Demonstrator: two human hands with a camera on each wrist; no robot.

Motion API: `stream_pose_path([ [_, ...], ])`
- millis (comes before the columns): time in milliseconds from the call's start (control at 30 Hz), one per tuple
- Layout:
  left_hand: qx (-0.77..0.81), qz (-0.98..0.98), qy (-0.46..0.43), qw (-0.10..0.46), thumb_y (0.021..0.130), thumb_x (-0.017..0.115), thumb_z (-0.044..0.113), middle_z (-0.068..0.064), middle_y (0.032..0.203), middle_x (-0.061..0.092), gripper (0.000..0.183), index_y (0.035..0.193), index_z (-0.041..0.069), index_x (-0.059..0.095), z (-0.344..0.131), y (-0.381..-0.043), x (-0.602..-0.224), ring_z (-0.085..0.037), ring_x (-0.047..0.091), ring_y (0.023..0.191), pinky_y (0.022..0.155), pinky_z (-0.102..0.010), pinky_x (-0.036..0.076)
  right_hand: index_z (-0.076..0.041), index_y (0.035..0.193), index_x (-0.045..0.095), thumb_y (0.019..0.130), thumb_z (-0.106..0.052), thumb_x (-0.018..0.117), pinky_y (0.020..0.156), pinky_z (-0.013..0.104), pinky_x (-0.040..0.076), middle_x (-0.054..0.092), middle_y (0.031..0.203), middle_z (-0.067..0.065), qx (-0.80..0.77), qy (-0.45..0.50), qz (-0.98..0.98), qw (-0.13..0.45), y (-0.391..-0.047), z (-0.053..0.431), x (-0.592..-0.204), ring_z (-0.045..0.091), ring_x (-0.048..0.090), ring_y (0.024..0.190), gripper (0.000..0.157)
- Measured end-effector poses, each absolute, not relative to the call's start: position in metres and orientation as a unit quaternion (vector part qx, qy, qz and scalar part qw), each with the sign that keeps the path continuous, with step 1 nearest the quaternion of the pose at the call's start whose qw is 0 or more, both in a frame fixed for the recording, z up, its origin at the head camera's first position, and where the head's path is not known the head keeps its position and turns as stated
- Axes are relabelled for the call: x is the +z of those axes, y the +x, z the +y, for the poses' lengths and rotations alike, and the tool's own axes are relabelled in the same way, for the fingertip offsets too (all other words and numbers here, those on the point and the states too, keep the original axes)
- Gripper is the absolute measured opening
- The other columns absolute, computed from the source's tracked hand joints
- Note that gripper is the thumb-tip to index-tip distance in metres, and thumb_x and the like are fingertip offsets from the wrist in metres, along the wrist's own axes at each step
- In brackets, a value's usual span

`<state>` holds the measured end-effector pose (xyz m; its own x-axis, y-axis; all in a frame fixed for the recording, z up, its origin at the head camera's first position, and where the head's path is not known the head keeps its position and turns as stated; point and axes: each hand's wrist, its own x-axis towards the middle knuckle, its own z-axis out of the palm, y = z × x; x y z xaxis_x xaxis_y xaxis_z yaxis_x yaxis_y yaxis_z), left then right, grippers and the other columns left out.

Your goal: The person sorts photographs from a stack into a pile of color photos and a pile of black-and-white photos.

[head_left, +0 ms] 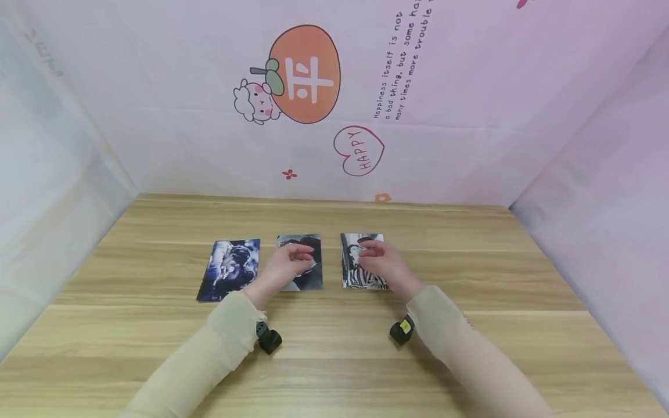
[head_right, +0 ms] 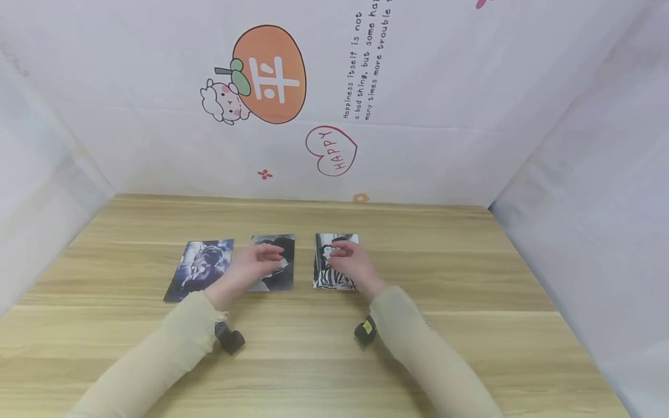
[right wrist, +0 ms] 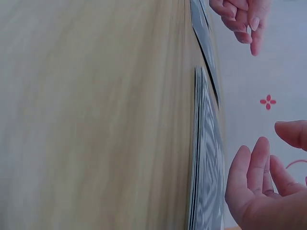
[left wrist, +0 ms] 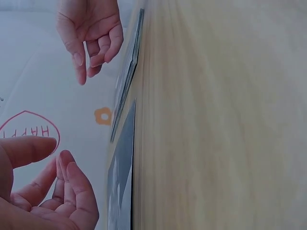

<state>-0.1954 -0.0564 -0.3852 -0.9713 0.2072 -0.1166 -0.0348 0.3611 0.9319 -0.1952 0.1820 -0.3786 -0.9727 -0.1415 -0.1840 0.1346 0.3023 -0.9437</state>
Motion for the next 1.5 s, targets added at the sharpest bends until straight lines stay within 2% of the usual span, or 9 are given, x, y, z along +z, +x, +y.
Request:
stream_pose_path([
  [333, 0.567, 0.813, 0.07, 0.115, 0.089, 0.061, 0.002, -0.018, 0.111, 0.065, 0.034, 0.122, -0.003, 0.059, -0.032, -0.195, -0.383, -0.027, 0.061, 0.105, 0.093, -0.037, 0.051, 0.007, 0.138, 0.038, 0.09, -0.001, 0.055, 0.103, 0.042, 0.045, 0.05, 0.13, 0.028, -0.59, 0.008, 0.799, 0.114, -0.195, 0.203, -0.378, 0.034, 0.054, 0.115, 0.051],
  [567, 0.565, 0.814, 0.081, 0.11, 0.089, 0.06, 0.003, -0.017, 0.112, 0.065, 0.033, 0.121, -0.003, 0.059, -0.021, -0.198, -0.381, -0.026, 0.06, 0.105, 0.087, -0.033, 0.054, 0.009, 0.137, 0.038, 0.089, -0.001, 0.055, 0.104, 0.044, 0.043, 0.048, 0.13, 0.03, -0.574, 0.018, 0.812, 0.105, -0.198, 0.215, -0.377, 0.035, 0.053, 0.115, 0.051],
  [767, 0.578, 0.804, 0.084, 0.111, 0.087, 0.06, 0.002, -0.018, 0.115, 0.063, 0.036, 0.123, -0.003, 0.058, -0.012, -0.199, -0.38, -0.029, 0.06, 0.106, 0.084, -0.032, 0.055, 0.01, 0.137, 0.036, 0.089, 0.001, 0.055, 0.103, 0.041, 0.045, 0.048, 0.131, 0.032, -0.563, 0.016, 0.82, 0.099, -0.201, 0.225, -0.377, 0.034, 0.054, 0.115, 0.052],
  [1100, 0.566, 0.81, 0.075, 0.133, 0.087, 0.061, 0.007, -0.017, 0.125, 0.06, 0.04, 0.126, 0.0, 0.056, -0.004, -0.2, -0.385, -0.031, 0.057, 0.115, 0.092, -0.036, 0.052, 0.01, 0.138, 0.034, 0.09, -0.001, 0.055, 0.098, 0.036, 0.049, 0.045, 0.134, 0.033, -0.557, 0.037, 0.821, 0.119, -0.205, 0.236, -0.382, 0.035, 0.055, 0.114, 0.053],
  [1500, 0.558, 0.814, 0.065, 0.145, 0.085, 0.063, 0.006, -0.018, 0.128, 0.058, 0.042, 0.126, 0.002, 0.057, 0.004, -0.204, -0.385, -0.03, 0.056, 0.117, 0.092, -0.036, 0.052, 0.01, 0.139, 0.033, 0.091, 0.001, 0.054, 0.1, 0.039, 0.047, 0.043, 0.137, 0.032, -0.555, 0.043, 0.821, 0.124, -0.205, 0.238, -0.386, 0.039, 0.052, 0.119, 0.054],
])
